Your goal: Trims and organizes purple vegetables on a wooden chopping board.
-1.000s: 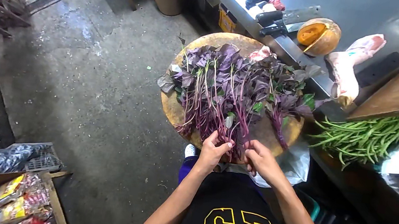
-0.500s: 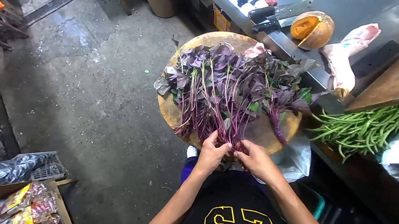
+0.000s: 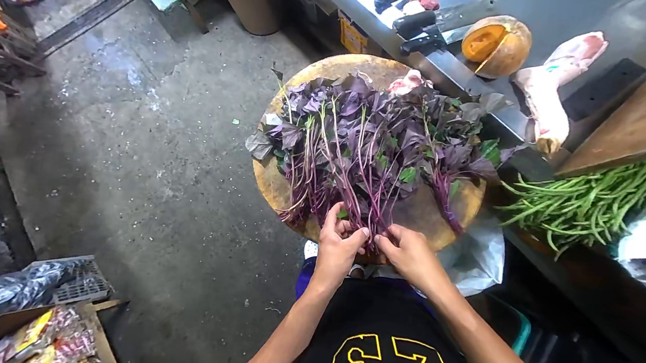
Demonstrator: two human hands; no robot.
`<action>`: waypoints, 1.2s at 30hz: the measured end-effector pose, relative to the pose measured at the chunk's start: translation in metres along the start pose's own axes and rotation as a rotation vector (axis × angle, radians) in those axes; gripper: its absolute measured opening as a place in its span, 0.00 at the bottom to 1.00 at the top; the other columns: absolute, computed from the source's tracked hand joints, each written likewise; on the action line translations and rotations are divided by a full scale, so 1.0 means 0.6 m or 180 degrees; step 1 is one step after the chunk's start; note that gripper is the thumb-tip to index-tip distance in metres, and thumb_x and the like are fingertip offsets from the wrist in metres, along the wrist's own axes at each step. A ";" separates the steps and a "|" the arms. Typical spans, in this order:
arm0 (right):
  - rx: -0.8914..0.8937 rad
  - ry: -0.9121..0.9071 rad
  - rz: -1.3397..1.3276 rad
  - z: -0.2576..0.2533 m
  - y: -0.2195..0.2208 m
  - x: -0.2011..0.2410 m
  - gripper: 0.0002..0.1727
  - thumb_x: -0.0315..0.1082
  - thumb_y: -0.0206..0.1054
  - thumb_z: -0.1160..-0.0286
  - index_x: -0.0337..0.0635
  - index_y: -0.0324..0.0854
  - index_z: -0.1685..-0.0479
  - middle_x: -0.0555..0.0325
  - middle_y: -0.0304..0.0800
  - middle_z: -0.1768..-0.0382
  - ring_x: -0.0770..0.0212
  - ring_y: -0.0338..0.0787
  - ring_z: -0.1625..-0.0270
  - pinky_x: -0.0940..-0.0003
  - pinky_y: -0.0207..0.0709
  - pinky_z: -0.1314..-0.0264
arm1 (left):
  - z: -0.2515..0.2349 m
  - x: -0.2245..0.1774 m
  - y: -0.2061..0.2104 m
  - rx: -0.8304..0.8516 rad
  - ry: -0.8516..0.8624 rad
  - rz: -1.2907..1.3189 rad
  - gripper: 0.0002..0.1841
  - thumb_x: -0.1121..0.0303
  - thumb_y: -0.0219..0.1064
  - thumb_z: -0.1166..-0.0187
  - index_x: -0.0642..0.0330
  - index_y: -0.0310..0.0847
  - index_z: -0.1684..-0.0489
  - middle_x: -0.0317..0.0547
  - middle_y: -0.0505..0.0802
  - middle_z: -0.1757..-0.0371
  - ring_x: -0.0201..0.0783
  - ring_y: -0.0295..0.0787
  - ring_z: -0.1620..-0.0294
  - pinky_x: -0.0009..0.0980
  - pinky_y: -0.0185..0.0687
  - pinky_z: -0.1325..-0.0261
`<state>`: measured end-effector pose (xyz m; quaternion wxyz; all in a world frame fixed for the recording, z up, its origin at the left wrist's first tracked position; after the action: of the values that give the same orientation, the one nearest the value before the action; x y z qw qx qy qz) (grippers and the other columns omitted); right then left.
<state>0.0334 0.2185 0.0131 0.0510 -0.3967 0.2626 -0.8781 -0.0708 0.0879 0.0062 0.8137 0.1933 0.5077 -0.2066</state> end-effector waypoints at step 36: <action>-0.0277 -0.0192 0.0287 0.004 -0.021 0.044 0.22 0.49 0.54 0.11 0.43 0.86 0.43 0.47 0.93 0.59 0.48 0.93 0.52 0.42 0.82 0.45 | 0.019 0.035 0.039 0.0150 -0.0640 0.1086 0.09 0.77 0.65 0.17 0.71 0.80 0.44 0.52 0.92 0.52 0.40 0.91 0.53 0.39 0.89 0.46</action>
<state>0.0186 0.2204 0.0385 0.0811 -0.4126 0.3164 -0.8503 -0.0412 0.0988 -0.0054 0.8788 0.2738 0.3788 -0.0958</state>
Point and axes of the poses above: each hand's wrist, its own z-axis away from the middle knuckle, its own y-axis out of the palm, x = y × z, the point moved 4 cm from there along -z, towards the middle knuckle
